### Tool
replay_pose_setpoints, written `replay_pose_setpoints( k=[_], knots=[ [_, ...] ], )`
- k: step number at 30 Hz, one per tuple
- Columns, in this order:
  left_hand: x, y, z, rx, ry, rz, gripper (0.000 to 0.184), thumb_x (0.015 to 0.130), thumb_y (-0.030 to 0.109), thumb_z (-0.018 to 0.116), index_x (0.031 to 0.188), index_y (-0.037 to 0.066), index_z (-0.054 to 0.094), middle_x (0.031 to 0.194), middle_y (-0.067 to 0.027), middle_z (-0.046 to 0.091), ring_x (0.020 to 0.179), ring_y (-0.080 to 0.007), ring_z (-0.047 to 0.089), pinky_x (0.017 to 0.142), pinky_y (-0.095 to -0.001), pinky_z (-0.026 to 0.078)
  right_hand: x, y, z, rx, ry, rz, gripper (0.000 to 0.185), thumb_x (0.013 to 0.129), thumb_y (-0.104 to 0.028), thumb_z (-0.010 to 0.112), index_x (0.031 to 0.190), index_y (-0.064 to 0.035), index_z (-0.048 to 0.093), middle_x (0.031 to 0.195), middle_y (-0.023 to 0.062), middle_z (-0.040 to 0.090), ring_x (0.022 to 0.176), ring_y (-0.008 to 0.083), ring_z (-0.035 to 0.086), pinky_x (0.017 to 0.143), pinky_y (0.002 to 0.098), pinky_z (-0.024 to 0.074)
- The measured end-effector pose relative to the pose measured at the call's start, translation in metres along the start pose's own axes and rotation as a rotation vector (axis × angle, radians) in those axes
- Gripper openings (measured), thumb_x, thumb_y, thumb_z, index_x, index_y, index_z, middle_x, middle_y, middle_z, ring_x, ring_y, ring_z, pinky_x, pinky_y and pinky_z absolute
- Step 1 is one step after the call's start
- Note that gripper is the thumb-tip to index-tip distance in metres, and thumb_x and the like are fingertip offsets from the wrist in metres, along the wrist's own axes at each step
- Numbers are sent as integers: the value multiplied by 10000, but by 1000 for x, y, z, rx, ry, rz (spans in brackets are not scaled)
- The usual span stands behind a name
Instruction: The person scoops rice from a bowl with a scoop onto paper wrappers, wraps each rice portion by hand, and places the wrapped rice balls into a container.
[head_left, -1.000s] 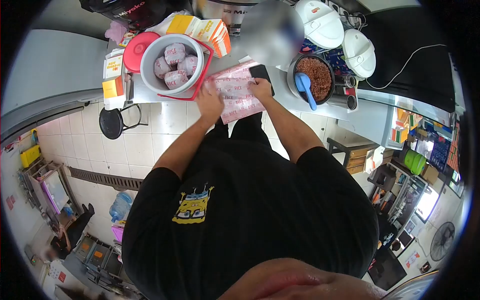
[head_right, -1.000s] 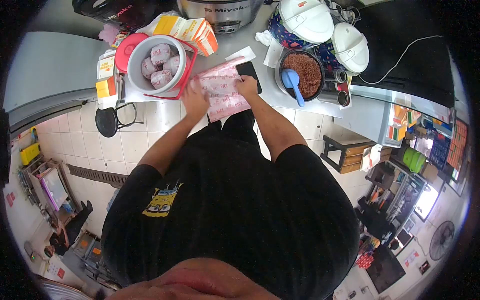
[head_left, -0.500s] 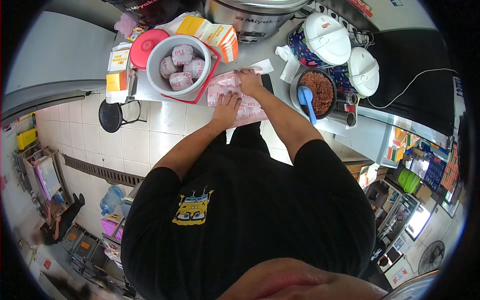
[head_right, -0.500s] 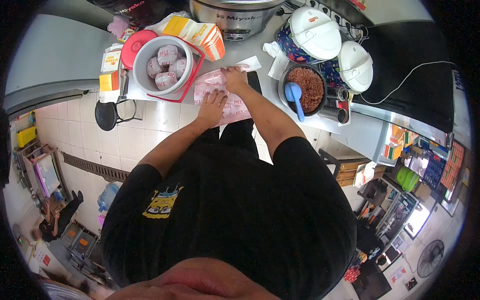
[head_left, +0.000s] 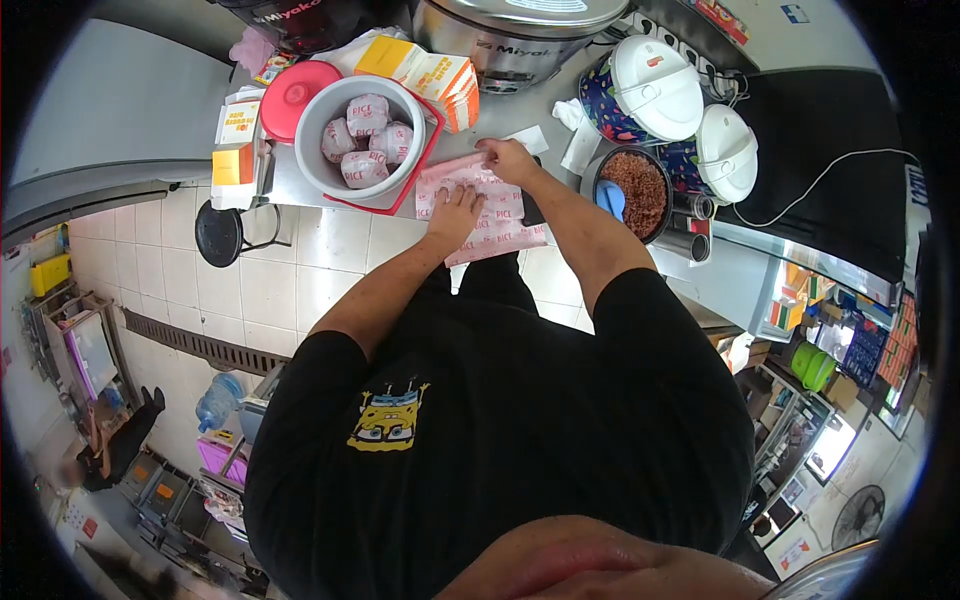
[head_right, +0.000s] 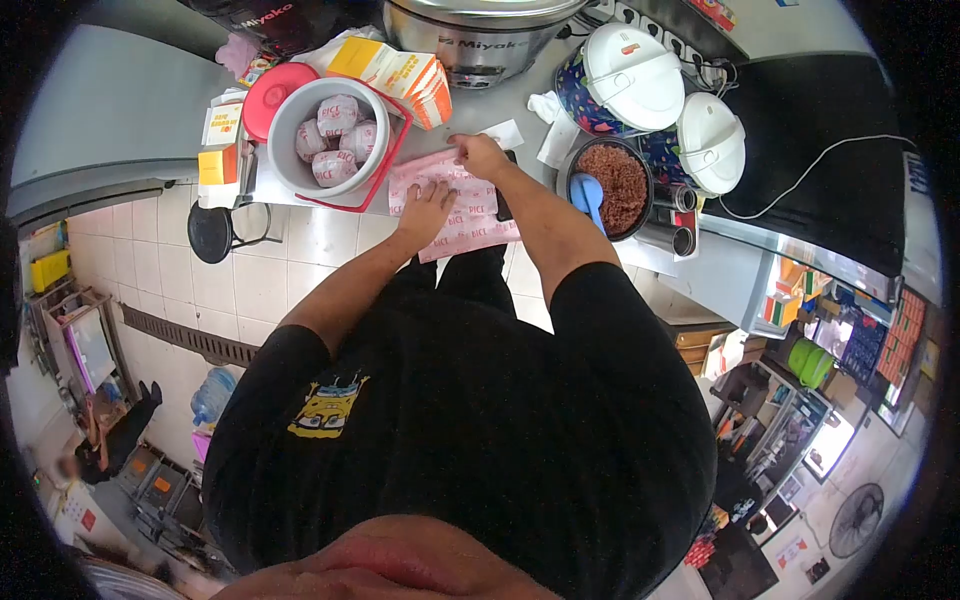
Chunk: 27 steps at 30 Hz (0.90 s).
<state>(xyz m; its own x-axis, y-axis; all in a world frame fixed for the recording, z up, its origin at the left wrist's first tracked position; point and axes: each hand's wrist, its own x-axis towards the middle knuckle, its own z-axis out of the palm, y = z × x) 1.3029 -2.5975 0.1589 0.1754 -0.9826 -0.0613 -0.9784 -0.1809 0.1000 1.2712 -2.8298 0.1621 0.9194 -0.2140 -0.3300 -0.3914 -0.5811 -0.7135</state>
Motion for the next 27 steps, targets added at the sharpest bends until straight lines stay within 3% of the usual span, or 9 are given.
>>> replay_pose_setpoints(
  k=[4, 6, 8, 12, 14, 18, 21, 25, 27],
  knots=[
    [3, -2, 1, 1, 7, -3, 424, 918, 173, 542, 1326, 71, 590, 1374, -152, 570, 1271, -300, 551, 1030, -529, 395, -14, -9, 3, -171, -33, -234, 364, 776, -106, 767, 1131, -79, 694, 979, 159, 723, 925, 332, 693, 835, 426, 551],
    [3, -3, 1, -10, 23, 9, 420, 910, 165, 544, 1313, 54, 592, 1345, -161, 591, 1255, -300, 567, 1023, -504, 413, -31, -20, 10, -290, 64, -512, 330, 777, -110, 759, 1100, -68, 705, 981, 149, 712, 928, 343, 683, 834, 437, 550],
    [3, -6, 3, -17, 41, 27, 417, 903, 157, 546, 1299, 38, 595, 1317, -169, 611, 1238, -299, 583, 1015, -479, 431, -48, -27, 17, -318, -21, -463, 321, 781, -102, 743, 1096, -53, 703, 1008, 149, 693, 957, 363, 666, 847, 447, 545],
    [0, -13, 12, -42, 137, 71, 404, 894, 144, 540, 1273, 19, 600, 1285, -186, 630, 1222, -301, 600, 1007, -451, 453, -53, -11, 18, -288, 174, -287, 392, 774, -72, 725, 1162, -48, 677, 1056, 153, 671, 1002, 361, 650, 876, 435, 543],
    [0, -16, 14, -58, 157, 75, 398, 896, 144, 537, 1269, 22, 602, 1291, -189, 627, 1224, -303, 599, 1013, -455, 450, -47, -5, 15, -395, 21, -233, 442, 759, -118, 755, 1191, -71, 678, 1129, 147, 680, 1036, 358, 648, 883, 428, 541],
    [-2, -19, 6, 1, 103, 103, 377, 901, 159, 558, 1247, 23, 619, 1302, -154, 625, 1200, -280, 615, 1017, -464, 447, -41, -16, -8, -586, 28, -11, 370, 743, -201, 771, 1099, -108, 737, 1056, 141, 712, 983, 351, 675, 871, 441, 546],
    [1, -19, 0, -23, 65, 95, 383, 903, 159, 553, 1257, 24, 612, 1315, -159, 618, 1218, -284, 607, 1030, -465, 442, -22, 24, -15, -186, 1, 145, 240, 750, -262, 797, 860, -51, 766, 894, 173, 736, 909, 349, 707, 825, 436, 552],
    [-1, -22, 5, -108, 121, 111, 416, 898, 133, 522, 1289, 3, 581, 1327, -193, 604, 1235, -313, 590, 1037, -468, 438, -26, 14, -34, -90, -111, 321, 246, 730, -218, 776, 913, -54, 771, 905, 194, 734, 880, 334, 716, 822, 418, 557],
    [-3, -19, 9, -105, 134, 118, 436, 897, 129, 519, 1312, 0, 565, 1355, -203, 582, 1264, -319, 569, 1059, -472, 425, -25, 31, -20, -327, 143, 238, 253, 732, -214, 776, 927, -53, 771, 911, 197, 735, 894, 320, 724, 838, 410, 559]
  ],
)
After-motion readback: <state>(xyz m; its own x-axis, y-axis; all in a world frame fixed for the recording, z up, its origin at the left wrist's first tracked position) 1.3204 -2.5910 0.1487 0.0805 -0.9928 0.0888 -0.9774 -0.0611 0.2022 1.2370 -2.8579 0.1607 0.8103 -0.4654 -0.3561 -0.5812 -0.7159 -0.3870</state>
